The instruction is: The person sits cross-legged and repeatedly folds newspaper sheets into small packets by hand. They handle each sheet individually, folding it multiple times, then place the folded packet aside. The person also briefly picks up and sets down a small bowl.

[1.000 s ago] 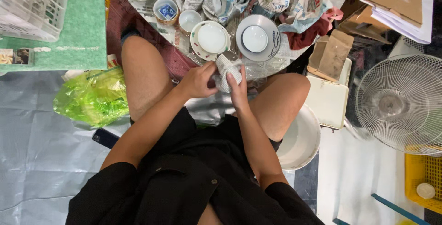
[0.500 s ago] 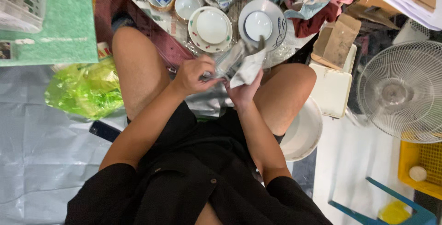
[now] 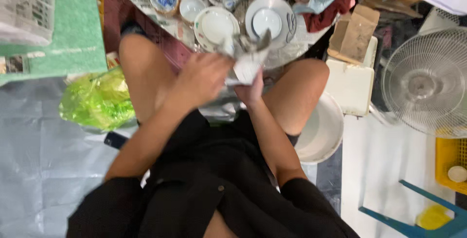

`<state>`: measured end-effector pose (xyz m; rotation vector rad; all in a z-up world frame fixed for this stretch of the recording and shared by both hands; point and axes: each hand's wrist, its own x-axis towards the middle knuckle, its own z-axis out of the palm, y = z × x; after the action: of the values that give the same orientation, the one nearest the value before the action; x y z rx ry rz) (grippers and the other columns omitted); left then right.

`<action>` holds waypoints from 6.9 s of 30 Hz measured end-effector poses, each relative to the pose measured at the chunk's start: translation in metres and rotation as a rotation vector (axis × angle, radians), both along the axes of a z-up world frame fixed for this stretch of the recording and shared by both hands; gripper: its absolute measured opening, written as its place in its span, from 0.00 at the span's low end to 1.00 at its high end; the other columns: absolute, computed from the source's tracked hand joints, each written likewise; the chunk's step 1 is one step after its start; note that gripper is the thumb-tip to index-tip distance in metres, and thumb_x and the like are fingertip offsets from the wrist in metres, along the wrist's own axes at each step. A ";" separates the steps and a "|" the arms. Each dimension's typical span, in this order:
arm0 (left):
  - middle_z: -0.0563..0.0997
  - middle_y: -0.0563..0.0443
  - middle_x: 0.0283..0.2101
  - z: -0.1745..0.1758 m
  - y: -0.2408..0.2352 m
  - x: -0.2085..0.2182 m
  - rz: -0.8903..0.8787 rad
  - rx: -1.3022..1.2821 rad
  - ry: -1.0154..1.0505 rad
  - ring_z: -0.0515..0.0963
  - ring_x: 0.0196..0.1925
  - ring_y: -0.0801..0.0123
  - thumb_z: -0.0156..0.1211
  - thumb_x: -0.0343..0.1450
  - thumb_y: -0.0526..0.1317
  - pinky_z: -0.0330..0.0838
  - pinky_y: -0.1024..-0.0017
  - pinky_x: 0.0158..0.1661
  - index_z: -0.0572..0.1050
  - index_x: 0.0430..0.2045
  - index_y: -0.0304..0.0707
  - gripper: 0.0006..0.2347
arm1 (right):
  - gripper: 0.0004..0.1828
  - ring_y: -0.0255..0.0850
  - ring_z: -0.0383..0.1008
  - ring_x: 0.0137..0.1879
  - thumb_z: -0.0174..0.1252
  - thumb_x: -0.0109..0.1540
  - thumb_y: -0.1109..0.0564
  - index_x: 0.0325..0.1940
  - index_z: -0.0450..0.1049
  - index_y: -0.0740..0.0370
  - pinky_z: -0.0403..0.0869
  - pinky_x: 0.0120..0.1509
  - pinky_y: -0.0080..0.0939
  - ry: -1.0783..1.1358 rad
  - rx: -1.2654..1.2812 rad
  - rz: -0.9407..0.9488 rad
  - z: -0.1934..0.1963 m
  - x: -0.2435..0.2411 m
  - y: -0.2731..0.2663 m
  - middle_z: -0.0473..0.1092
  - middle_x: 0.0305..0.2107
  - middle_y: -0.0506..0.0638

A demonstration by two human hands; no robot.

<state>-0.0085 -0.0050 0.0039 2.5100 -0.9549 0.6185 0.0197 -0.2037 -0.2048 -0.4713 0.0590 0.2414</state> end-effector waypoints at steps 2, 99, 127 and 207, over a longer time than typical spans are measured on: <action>0.78 0.54 0.56 0.008 0.001 -0.010 0.058 0.058 0.069 0.74 0.57 0.64 0.66 0.69 0.42 0.66 0.62 0.52 0.80 0.48 0.41 0.14 | 0.32 0.51 0.70 0.66 0.37 0.74 0.33 0.70 0.65 0.57 0.66 0.72 0.57 0.032 0.066 0.070 -0.004 -0.002 -0.001 0.69 0.61 0.51; 0.82 0.53 0.31 -0.091 0.076 0.035 -0.025 -0.759 1.058 0.75 0.32 0.82 0.70 0.72 0.43 0.73 0.75 0.34 0.82 0.36 0.28 0.13 | 0.19 0.30 0.65 0.36 0.56 0.72 0.50 0.39 0.77 0.71 0.68 0.41 0.33 -0.197 -1.275 -0.658 0.092 0.062 -0.063 0.72 0.29 0.45; 0.82 0.55 0.36 -0.106 0.072 0.047 0.239 -1.066 0.414 0.74 0.38 0.82 0.60 0.82 0.37 0.71 0.78 0.40 0.80 0.42 0.23 0.10 | 0.12 0.28 0.73 0.46 0.61 0.68 0.59 0.52 0.75 0.70 0.71 0.50 0.31 -0.634 -1.307 -0.335 0.125 0.045 -0.020 0.76 0.40 0.46; 0.79 0.50 0.52 -0.087 0.077 0.042 -0.136 -1.166 0.502 0.77 0.55 0.76 0.61 0.79 0.29 0.71 0.73 0.60 0.70 0.57 0.26 0.13 | 0.10 0.38 0.76 0.52 0.62 0.62 0.71 0.48 0.76 0.68 0.74 0.60 0.37 -0.412 -1.033 -0.111 0.123 0.037 -0.042 0.77 0.45 0.52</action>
<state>0.0330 0.0717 -0.0831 1.4155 -0.3629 0.3089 0.0563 -0.2458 -0.0814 -1.5324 -0.2062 -0.0210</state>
